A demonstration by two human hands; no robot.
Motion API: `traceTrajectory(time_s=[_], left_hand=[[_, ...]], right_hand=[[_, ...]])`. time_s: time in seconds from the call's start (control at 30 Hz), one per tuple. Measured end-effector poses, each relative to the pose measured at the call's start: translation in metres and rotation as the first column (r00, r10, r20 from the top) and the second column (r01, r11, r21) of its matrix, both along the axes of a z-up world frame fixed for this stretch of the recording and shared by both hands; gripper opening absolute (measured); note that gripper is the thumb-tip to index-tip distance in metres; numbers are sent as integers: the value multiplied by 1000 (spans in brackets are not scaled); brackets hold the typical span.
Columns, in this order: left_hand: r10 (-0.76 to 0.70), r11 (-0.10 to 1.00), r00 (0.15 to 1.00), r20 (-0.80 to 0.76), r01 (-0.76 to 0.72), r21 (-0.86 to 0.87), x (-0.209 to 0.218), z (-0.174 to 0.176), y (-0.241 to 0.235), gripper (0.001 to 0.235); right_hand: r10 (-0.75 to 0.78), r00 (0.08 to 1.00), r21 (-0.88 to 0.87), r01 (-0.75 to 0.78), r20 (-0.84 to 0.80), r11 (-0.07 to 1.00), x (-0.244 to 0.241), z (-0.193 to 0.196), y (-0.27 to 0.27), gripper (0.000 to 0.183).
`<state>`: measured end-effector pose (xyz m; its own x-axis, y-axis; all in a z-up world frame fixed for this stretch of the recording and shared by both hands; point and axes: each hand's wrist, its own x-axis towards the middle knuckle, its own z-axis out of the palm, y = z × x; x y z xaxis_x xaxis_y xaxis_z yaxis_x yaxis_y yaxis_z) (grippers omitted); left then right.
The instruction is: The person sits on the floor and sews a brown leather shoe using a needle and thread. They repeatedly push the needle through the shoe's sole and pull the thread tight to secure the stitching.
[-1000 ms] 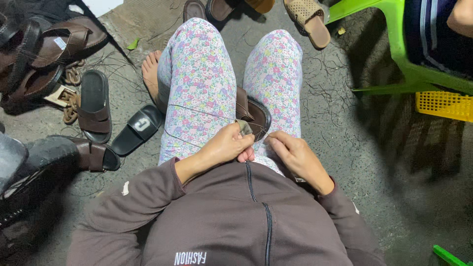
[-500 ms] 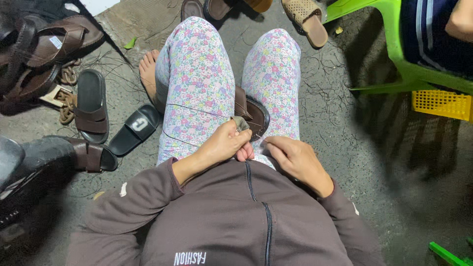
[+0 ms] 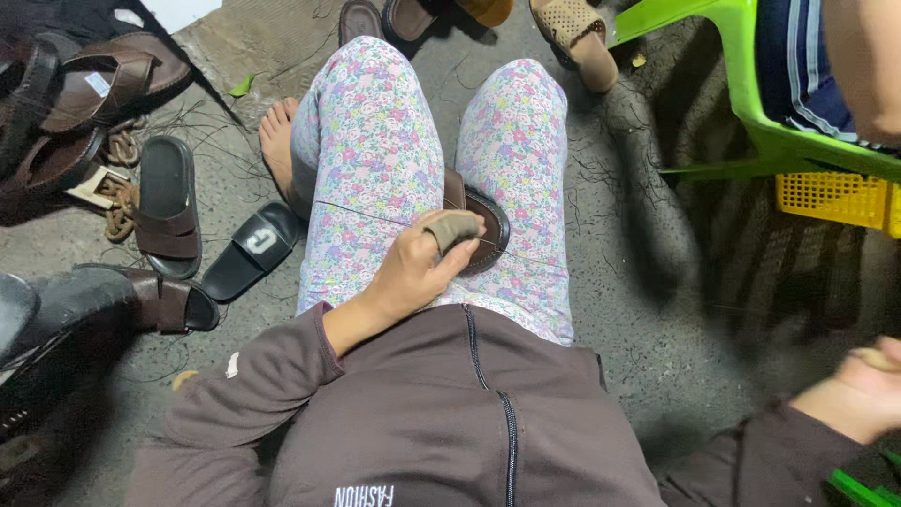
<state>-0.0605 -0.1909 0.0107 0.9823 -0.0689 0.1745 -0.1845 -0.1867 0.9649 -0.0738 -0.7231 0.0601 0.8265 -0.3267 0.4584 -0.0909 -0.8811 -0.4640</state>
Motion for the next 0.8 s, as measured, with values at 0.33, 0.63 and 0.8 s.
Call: traceTrajectory(time_s=[0.33,0.63,0.8], left_hand=[[-241,779,969,63,154,608,-5,-40,-5,8],[-343,885,904,-254,220,-411,23,-10,18,13],[-385,240,873,-300,-219,-946,60,4,31,7]], right_hand=[[823,467,420,-708,-324,567,52,-30,299,36],[774,493,447,-633,-397,632,59,-43,313,10],[769,481,746,-299,-420,595,58,-38,325,9]])
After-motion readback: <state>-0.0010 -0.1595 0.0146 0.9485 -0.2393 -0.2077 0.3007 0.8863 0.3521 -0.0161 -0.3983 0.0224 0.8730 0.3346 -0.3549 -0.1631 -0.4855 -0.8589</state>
